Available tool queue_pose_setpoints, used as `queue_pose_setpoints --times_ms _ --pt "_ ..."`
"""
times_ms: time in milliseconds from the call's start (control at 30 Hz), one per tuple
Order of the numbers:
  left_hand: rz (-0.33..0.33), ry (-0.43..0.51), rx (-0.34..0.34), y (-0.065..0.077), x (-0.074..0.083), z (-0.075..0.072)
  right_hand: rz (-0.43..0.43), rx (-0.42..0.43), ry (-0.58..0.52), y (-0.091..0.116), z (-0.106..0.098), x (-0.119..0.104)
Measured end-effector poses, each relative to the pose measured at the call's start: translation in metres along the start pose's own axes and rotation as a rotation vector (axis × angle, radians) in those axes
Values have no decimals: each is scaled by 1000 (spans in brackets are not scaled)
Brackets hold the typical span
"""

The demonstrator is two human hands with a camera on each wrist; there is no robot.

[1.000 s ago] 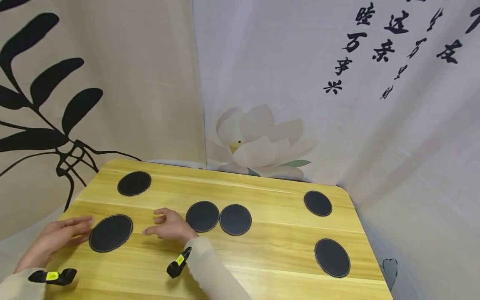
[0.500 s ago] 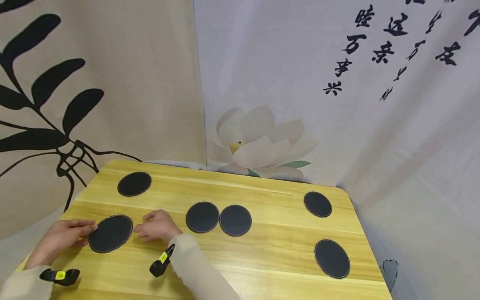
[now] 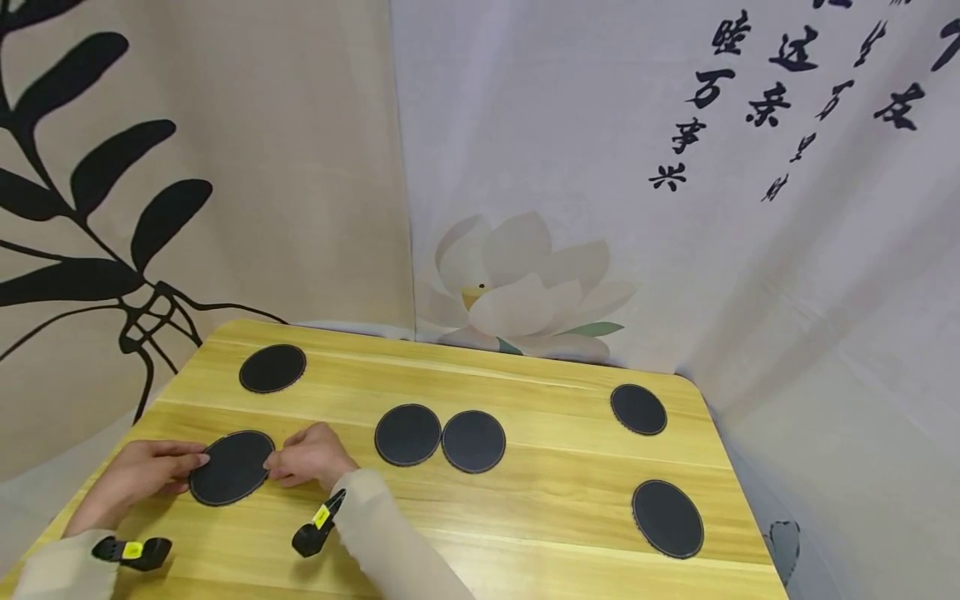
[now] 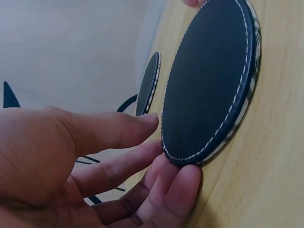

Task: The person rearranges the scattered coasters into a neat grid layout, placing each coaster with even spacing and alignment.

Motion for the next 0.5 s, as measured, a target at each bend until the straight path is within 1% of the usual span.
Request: queue_pose_setpoints --times_ms 167,267,367,500 --pt "-6 -1 32 1 1 0 9 13 46 0 5 4" --pt "-7 2 40 2 1 0 11 25 54 1 7 5" --pt "-22 11 43 3 0 1 7 45 50 2 7 5" --pt "-29 37 44 4 -1 2 -13 79 65 5 6 4"
Point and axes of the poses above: each hand's wrist, its own y-axis away from the middle knuckle, its own z-axis out of the palm, x = y × z, the point moved 6 cm from there along -y, towards the middle knuckle, and after that the axes turned 9 degrees about -y, right-handed, at the moved point
